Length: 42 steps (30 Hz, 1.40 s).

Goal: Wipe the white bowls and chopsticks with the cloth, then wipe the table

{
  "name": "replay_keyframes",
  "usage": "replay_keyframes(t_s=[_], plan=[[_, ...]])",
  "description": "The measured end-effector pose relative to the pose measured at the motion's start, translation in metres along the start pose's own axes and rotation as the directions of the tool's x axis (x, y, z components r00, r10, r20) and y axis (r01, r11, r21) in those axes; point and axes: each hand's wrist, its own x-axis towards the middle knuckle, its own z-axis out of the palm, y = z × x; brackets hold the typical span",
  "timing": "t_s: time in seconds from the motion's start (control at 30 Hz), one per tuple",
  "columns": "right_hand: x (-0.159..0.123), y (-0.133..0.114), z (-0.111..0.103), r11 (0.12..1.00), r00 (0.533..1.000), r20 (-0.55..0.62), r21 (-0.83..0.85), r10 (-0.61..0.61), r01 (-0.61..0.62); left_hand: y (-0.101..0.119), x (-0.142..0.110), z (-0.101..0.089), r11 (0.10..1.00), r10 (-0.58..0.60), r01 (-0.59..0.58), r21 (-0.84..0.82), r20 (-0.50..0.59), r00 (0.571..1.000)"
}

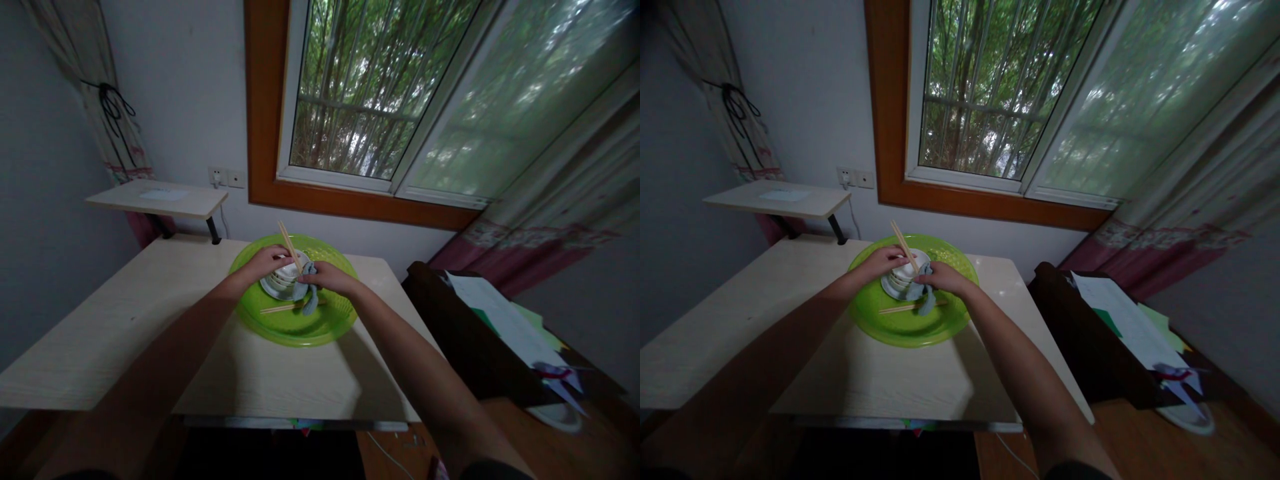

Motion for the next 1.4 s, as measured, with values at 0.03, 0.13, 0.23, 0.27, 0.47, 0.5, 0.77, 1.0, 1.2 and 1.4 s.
replay_keyframes(t_s=[0.03, 0.13, 0.23, 0.27, 0.47, 0.5, 0.77, 1.0, 1.2, 1.4], plan=[[0.002, -0.003, 0.004, 1.0, 1.0, 0.0, 0.013, 0.004, -0.004, 0.0, 0.0, 0.0, 1.0, -0.013, 0.013, 0.002, -0.001, 1.0], [0.005, -0.01, 0.013, 1.0, 1.0, -0.018, 0.021, 0.006, -0.006, 0.001, -0.001, -0.001, 0.995, -0.078, 0.078, -0.063, 0.005, 0.997], [0.005, -0.017, 0.021, 1.0, 1.0, -0.024, 0.024, 0.004, -0.004, 0.003, -0.003, 0.0, 0.988, -0.098, 0.1, -0.119, 0.027, 0.995], [0.005, -0.018, 0.023, 0.999, 1.0, -0.018, 0.041, 0.003, -0.002, 0.003, -0.003, 0.001, 0.988, -0.097, 0.1, -0.121, 0.028, 0.995], [-0.002, -0.012, 0.028, 0.945, 1.0, -0.002, 0.325, -0.028, 0.027, 0.002, -0.005, 0.0, 0.96, -0.132, 0.101, -0.26, -0.104, 0.986], [-0.004, -0.009, 0.026, 0.927, 1.0, -0.006, 0.373, -0.028, 0.028, 0.0, -0.005, 0.0, 0.952, -0.15, 0.111, -0.286, -0.117, 0.982], [-0.016, 0.018, -0.005, 0.897, 0.993, -0.111, 0.434, -0.035, 0.08, -0.012, -0.005, 0.004, 0.972, -0.172, 0.164, -0.169, -0.033, 0.985], [-0.021, 0.004, -0.02, 0.859, 0.896, -0.425, 0.403, -0.13, 0.316, 0.004, -0.012, 0.007, 0.969, -0.016, 0.022, 0.245, -0.027, 0.999], [-0.011, -0.013, -0.014, 0.814, 0.636, -0.534, -0.197, -0.557, 0.546, 0.006, -0.013, 0.006, 0.72, 0.216, -0.194, 0.667, 0.051, 0.975], [0.0, -0.011, 0.0, 0.671, 0.751, -0.265, -0.677, -0.605, 0.302, 0.008, -0.018, 0.006, 0.515, 0.29, -0.266, 0.815, 0.126, 0.949]])
